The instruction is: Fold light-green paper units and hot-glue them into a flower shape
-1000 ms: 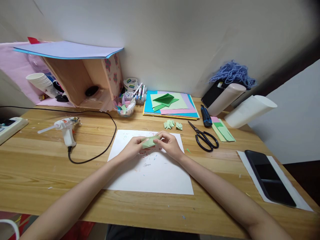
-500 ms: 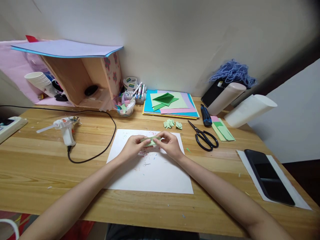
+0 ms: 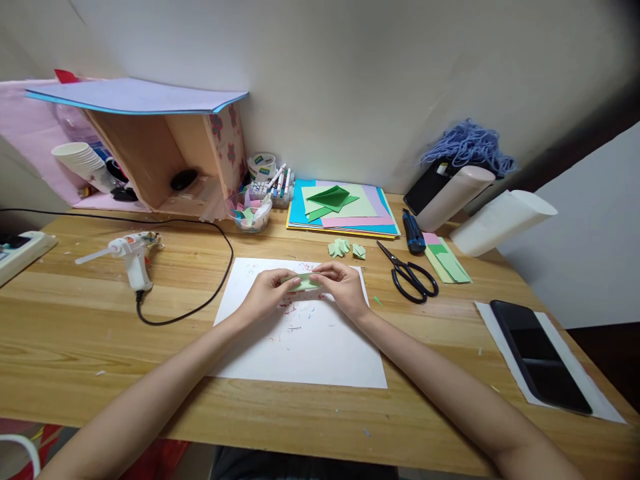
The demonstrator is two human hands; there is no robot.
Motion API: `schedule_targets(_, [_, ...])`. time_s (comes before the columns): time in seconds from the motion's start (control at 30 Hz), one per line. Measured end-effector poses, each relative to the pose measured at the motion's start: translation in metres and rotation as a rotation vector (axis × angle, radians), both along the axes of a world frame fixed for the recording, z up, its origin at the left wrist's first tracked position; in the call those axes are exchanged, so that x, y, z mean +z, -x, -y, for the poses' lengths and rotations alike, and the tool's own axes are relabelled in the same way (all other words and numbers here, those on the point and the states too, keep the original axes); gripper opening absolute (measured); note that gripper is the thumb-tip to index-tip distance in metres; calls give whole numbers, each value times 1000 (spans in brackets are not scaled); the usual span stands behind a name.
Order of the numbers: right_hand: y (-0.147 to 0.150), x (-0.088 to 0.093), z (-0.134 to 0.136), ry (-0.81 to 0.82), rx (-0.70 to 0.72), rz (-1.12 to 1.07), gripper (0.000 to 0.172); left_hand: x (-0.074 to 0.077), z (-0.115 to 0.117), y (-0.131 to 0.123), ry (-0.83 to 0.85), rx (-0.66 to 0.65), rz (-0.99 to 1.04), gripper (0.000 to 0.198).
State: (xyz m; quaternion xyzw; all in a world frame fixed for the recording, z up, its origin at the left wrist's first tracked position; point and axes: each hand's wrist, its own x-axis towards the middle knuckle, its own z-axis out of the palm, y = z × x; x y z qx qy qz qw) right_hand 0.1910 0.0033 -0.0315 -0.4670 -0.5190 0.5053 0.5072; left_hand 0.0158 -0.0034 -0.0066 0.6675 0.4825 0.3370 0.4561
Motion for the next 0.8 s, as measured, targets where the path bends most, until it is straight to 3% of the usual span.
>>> schedule_targets(0.3, [1, 0, 1, -37, 0, 26, 21, -3, 1, 1, 14, -19, -18, 25])
schedule_targets(0.5, [1, -3, 3, -50, 28, 46, 18, 0, 6, 1, -123, -10, -136, 26])
schedule_targets(0.67, [2, -2, 2, -13, 49, 1, 21, 1, 9, -1, -283, 88, -134, 22])
schedule_targets(0.8, [7, 2, 5, 58, 208, -41, 27, 0, 12, -4, -283, 186, -16, 21])
